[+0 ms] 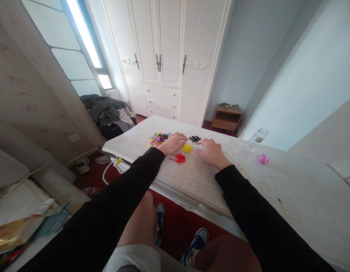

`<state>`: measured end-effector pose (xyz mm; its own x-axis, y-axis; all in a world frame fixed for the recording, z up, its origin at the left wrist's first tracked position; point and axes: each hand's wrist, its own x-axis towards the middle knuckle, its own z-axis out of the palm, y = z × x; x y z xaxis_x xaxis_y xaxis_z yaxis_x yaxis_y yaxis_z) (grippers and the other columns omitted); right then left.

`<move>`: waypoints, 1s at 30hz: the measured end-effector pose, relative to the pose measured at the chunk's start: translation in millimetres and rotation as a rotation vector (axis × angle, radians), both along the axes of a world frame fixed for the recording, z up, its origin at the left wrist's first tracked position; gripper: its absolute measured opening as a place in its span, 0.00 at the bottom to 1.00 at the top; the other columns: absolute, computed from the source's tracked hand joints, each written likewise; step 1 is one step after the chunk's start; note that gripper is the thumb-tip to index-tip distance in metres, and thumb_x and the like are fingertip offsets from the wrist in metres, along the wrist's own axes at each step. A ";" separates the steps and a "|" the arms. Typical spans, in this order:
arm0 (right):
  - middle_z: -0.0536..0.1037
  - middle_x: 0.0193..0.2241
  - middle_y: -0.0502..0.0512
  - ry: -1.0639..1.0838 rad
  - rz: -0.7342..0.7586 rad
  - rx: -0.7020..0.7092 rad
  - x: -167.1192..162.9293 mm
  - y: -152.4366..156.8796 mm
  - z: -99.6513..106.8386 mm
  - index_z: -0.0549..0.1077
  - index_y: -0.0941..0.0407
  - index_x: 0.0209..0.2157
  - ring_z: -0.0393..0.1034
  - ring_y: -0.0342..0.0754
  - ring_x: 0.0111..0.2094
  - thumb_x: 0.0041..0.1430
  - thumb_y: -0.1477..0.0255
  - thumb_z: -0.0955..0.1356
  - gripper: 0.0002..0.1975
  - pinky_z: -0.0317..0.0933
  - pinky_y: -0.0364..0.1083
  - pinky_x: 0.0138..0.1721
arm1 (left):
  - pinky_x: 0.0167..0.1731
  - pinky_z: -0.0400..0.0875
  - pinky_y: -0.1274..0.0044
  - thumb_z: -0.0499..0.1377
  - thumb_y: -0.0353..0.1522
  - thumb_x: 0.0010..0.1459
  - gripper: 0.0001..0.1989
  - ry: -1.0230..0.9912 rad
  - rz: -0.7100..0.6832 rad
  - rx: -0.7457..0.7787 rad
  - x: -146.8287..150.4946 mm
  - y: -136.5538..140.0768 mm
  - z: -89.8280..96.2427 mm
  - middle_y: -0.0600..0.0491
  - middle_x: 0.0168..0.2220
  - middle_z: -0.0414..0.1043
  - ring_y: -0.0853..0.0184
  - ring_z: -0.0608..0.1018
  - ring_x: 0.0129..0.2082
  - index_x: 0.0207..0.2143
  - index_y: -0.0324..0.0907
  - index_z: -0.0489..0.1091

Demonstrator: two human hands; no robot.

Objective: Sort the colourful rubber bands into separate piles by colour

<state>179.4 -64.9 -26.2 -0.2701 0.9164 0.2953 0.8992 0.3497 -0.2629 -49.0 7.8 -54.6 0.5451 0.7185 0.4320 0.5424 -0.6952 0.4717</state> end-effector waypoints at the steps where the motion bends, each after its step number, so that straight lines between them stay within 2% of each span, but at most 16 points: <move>1: 0.79 0.54 0.60 -0.004 -0.002 0.001 -0.2 -0.1 0.2 0.77 0.55 0.50 0.68 0.59 0.57 0.63 0.67 0.66 0.16 0.61 0.57 0.54 | 0.67 0.60 0.60 0.55 0.35 0.67 0.17 0.003 -0.004 0.003 3.1 -0.3 0.9 0.44 0.57 0.77 0.56 0.73 0.61 0.51 0.42 0.80; 4: 0.79 0.55 0.60 -0.009 -0.006 0.002 0.5 -0.6 0.6 0.77 0.55 0.51 0.68 0.60 0.57 0.63 0.67 0.66 0.17 0.61 0.57 0.53 | 0.69 0.55 0.58 0.55 0.37 0.69 0.18 0.005 -0.028 -0.003 9.3 0.2 2.1 0.44 0.64 0.72 0.56 0.68 0.66 0.54 0.42 0.77; 7: 0.79 0.56 0.61 -0.006 -0.012 0.002 2.8 -0.7 0.6 0.77 0.55 0.51 0.67 0.60 0.58 0.63 0.66 0.66 0.17 0.61 0.58 0.53 | 0.68 0.57 0.61 0.53 0.37 0.69 0.17 -0.042 -0.013 -0.003 6.7 0.4 2.6 0.44 0.62 0.73 0.57 0.70 0.65 0.52 0.42 0.78; 9: 0.79 0.55 0.61 -0.003 -0.019 -0.001 4.5 -0.5 0.3 0.77 0.55 0.50 0.67 0.60 0.58 0.63 0.66 0.66 0.16 0.61 0.59 0.54 | 0.64 0.63 0.65 0.53 0.37 0.69 0.17 -0.089 0.014 0.004 1.0 -1.3 3.7 0.44 0.55 0.78 0.59 0.75 0.59 0.48 0.41 0.78; 12: 0.79 0.55 0.61 0.006 -0.027 -0.005 6.2 -0.2 -0.3 0.78 0.55 0.50 0.67 0.60 0.58 0.63 0.67 0.66 0.16 0.60 0.59 0.54 | 0.50 0.71 0.70 0.52 0.37 0.67 0.17 -0.114 0.057 -0.028 -7.8 -7.4 6.7 0.47 0.40 0.81 0.61 0.79 0.42 0.36 0.39 0.78; 15: 0.79 0.55 0.61 0.014 -0.028 -0.001 6.8 -0.6 -0.8 0.78 0.54 0.48 0.67 0.61 0.57 0.63 0.66 0.66 0.15 0.60 0.59 0.54 | 0.37 0.70 0.75 0.52 0.38 0.67 0.21 -0.085 0.053 -0.109 -12.1 -17.0 9.8 0.50 0.26 0.77 0.66 0.76 0.29 0.24 0.38 0.75; 19: 0.79 0.54 0.61 0.008 -0.033 -0.003 7.0 -2.0 0.6 0.78 0.53 0.46 0.68 0.61 0.57 0.63 0.67 0.66 0.13 0.61 0.60 0.53 | 0.26 0.63 0.78 0.54 0.41 0.66 0.25 -0.077 -0.017 -0.208 -11.0 -29.8 13.0 0.54 0.16 0.68 0.71 0.67 0.18 0.20 0.37 0.75; 23: 0.79 0.53 0.61 -0.005 -0.032 -0.024 7.0 -2.9 2.3 0.79 0.53 0.46 0.68 0.61 0.57 0.64 0.66 0.66 0.12 0.61 0.60 0.54 | 0.22 0.60 0.78 0.57 0.40 0.64 0.22 -0.118 -0.080 -0.274 -9.1 -36.1 14.3 0.52 0.18 0.72 0.72 0.67 0.18 0.22 0.36 0.78; 27: 0.80 0.52 0.61 -0.014 -0.030 -0.030 6.5 -3.3 2.2 0.79 0.53 0.44 0.68 0.61 0.56 0.64 0.66 0.67 0.12 0.61 0.61 0.55 | 0.27 0.67 0.77 0.59 0.38 0.62 0.19 -0.211 -0.162 -0.359 -9.2 -36.3 13.5 0.47 0.24 0.79 0.68 0.75 0.23 0.25 0.35 0.80; 30: 0.80 0.51 0.60 -0.015 -0.025 -0.029 6.3 -3.8 1.9 0.79 0.54 0.44 0.68 0.61 0.55 0.64 0.67 0.66 0.12 0.61 0.61 0.55 | 0.28 0.68 0.77 0.58 0.39 0.62 0.19 -0.285 -0.204 -0.389 -10.2 -34.2 13.0 0.47 0.24 0.79 0.68 0.74 0.23 0.24 0.36 0.79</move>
